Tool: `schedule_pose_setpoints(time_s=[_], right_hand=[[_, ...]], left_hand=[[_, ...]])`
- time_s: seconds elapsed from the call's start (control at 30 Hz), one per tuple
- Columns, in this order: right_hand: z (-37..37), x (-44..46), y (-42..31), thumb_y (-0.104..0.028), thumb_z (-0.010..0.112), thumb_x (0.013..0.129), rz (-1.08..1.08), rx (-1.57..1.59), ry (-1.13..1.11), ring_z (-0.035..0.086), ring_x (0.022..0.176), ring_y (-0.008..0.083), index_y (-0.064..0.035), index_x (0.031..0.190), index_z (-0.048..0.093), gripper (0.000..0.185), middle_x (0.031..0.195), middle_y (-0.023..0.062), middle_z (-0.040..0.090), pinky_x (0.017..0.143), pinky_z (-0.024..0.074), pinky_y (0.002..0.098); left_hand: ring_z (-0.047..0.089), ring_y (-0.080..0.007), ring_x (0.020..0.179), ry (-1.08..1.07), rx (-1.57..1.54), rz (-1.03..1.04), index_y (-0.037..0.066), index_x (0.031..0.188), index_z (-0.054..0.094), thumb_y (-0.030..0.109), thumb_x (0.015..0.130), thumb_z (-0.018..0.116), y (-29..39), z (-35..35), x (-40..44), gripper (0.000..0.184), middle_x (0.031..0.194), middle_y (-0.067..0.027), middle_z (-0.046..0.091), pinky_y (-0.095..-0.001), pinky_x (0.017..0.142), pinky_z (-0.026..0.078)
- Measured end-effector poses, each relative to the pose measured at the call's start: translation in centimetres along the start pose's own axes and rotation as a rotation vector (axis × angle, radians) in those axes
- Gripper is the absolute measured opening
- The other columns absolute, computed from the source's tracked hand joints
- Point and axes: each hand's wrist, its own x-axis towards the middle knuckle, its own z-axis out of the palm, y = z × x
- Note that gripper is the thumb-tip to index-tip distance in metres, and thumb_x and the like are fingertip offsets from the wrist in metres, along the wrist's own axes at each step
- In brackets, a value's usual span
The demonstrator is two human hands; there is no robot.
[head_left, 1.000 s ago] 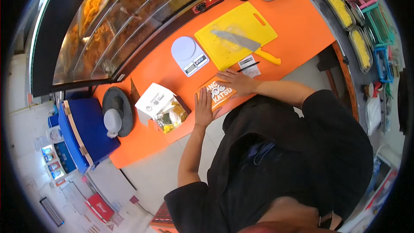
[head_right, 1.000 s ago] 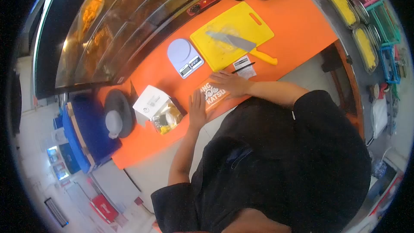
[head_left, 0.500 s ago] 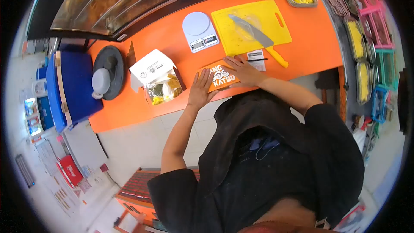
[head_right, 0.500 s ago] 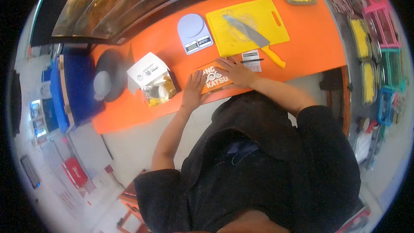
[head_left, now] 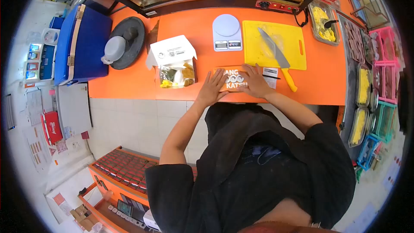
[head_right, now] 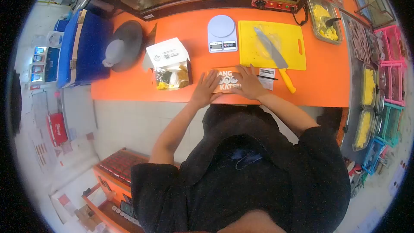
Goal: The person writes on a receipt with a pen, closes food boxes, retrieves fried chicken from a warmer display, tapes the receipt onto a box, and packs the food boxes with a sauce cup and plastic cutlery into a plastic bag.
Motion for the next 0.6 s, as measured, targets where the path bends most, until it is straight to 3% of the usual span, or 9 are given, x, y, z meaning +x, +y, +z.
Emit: schedule_pose_setpoints(time_s=[0.1, 0.13, 0.23, 0.33, 0.43, 0.5, 0.53, 0.57, 0.6], right_hand=[[-0.9, 3.9, -2.3, -0.054, 0.064, 0.089, 0.119, 0.29, 0.049, 0.034, 0.142, 0.0384, -0.0002, 0.146, 0.039, 0.082, 0.151, 0.0253, 0.036, 0.117, 0.0233, 0.0525], [-0.8, 5.8, -3.3, -0.052, 0.066, 0.088, 0.132, 0.403, 0.117, 0.036, 0.14, 0.0387, 0.0005, 0.146, 0.039, 0.083, 0.151, 0.0253, 0.038, 0.116, 0.0267, 0.0507], [1.4, 13.9, -6.3, -0.041, 0.073, 0.085, 0.229, 0.711, 0.291, 0.043, 0.137, 0.0359, 0.0005, 0.148, 0.036, 0.084, 0.15, 0.0228, 0.042, 0.112, 0.037, 0.0429], [4.3, 21.3, -9.1, -0.032, 0.074, 0.087, 0.287, 0.887, 0.416, 0.051, 0.132, 0.03, 0.0001, 0.146, 0.041, 0.074, 0.146, 0.02, 0.048, 0.108, 0.0418, 0.0403], [4.3, 24.5, -10.5, -0.03, 0.07, 0.089, 0.232, 0.915, 0.236, 0.051, 0.132, 0.0293, -0.002, 0.139, 0.052, 0.06, 0.144, 0.0184, 0.051, 0.109, 0.0406, 0.0396], [4.1, 23.9, -9.0, -0.031, 0.067, 0.092, 0.272, 0.985, -0.004, 0.051, 0.132, 0.0285, -0.0021, 0.13, 0.062, 0.048, 0.14, 0.0179, 0.057, 0.112, 0.038, 0.0388], [3.5, 22.2, -9.1, -0.033, 0.065, 0.093, 0.127, 0.908, 0.049, 0.055, 0.127, 0.0275, -0.0019, 0.123, 0.066, 0.043, 0.132, 0.0166, 0.062, 0.11, 0.0393, 0.0381], [2.9, 20.2, -9.8, -0.036, 0.063, 0.095, -0.018, 0.824, 0.103, 0.058, 0.123, 0.0265, -0.0018, 0.115, 0.071, 0.041, 0.124, 0.0153, 0.067, 0.108, 0.0406, 0.0375], [1.0, 18.3, -11.5, -0.037, 0.062, 0.096, 0.044, 0.994, -0.021, 0.058, 0.121, 0.0253, -0.002, 0.116, 0.07, 0.042, 0.124, 0.0133, 0.066, 0.107, 0.0414, 0.0378]], left_hand=[[0.028, -0.0362, 0.146, 0.225, -0.166, -0.205, 0.001, 0.148, 0.038, 0.042, 0.093, 0.062, -1.1, -2.8, -2.2, 0.073, 0.156, -0.0202, 0.032, -0.0521, 0.119, 0.02], [0.032, -0.0422, 0.141, 0.386, -0.248, -0.282, -0.002, 0.146, 0.038, 0.034, 0.09, 0.067, -1.7, -4.4, -3.4, 0.072, 0.151, -0.0246, 0.037, -0.0529, 0.117, 0.024], [0.033, -0.0446, 0.139, 0.829, -0.209, -0.569, -0.003, 0.143, 0.041, 0.025, 0.086, 0.067, -7.5, -5.8, -7.1, 0.069, 0.148, -0.0276, 0.039, -0.0517, 0.116, 0.025], [0.032, -0.037, 0.142, 1.116, -0.361, -0.989, -0.006, 0.145, 0.033, 0.038, 0.101, 0.05, -14.3, -7.4, -10.2, 0.065, 0.15, -0.0241, 0.036, -0.0492, 0.118, 0.022], [0.047, -0.0323, 0.128, 1.124, -1.016, -1.196, -0.004, 0.137, 0.042, 0.044, 0.102, 0.05, -24.1, -5.6, -13.3, 0.06, 0.133, -0.0203, 0.052, -0.0473, 0.112, 0.031], [0.049, -0.0287, 0.126, 0.917, -1.476, -1.247, -0.004, 0.136, 0.043, 0.047, 0.102, 0.049, -26.5, -6.6, -14.4, 0.061, 0.131, -0.0181, 0.054, -0.0435, 0.11, 0.033], [0.051, -0.027, 0.124, 0.793, -1.704, -1.254, -0.003, 0.135, 0.044, 0.049, 0.102, 0.049, -27.4, -7.2, -14.4, 0.062, 0.129, -0.017, 0.055, -0.0416, 0.11, 0.034], [0.051, -0.0261, 0.124, 0.704, -1.736, -1.175, -0.004, 0.137, 0.042, 0.047, 0.102, 0.05, -27.9, -7.1, -14.4, 0.063, 0.131, -0.0173, 0.055, -0.0394, 0.109, 0.036], [0.051, -0.0252, 0.125, 0.619, -1.765, -1.094, -0.004, 0.14, 0.04, 0.046, 0.101, 0.052, -27.7, -6.5, -14.2, 0.065, 0.132, -0.0176, 0.054, -0.0372, 0.108, 0.037]])
